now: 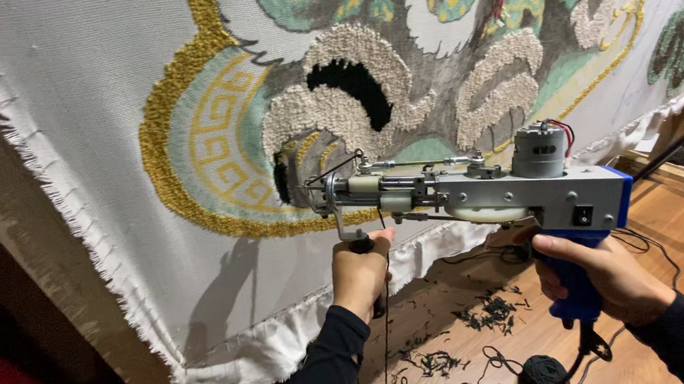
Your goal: The person uses a handheld tufting gun to insert black yarn into a stretched canvas, following a pre-drawn design. The person guides the tool along the pattern while the machine punches loops into the fabric, leaving cut yarn ends on the floor.
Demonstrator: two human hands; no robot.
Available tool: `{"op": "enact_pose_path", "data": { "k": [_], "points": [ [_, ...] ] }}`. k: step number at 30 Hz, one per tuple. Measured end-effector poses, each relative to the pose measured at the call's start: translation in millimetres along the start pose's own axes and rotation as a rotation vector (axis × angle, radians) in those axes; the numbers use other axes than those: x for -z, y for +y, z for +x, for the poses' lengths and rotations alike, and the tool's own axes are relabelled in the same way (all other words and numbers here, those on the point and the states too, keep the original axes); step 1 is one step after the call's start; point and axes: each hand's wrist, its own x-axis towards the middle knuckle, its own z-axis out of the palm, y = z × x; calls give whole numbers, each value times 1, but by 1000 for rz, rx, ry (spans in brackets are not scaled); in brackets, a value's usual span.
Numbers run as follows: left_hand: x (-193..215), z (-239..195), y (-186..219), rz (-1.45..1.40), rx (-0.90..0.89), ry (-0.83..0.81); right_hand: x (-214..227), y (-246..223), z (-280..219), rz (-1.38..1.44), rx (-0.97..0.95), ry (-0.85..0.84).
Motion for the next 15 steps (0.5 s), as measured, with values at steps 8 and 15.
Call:
{"op": "enact_pose_path", "data": {
  "k": [8, 15],
  "points": [
    [12, 2, -12, 11, 95, -30, -26, 13, -15, -17, 16, 55],
    [23, 13, -38, -19, 59, -21, -45, 21, -16, -68, 33, 37]
  ]
}}
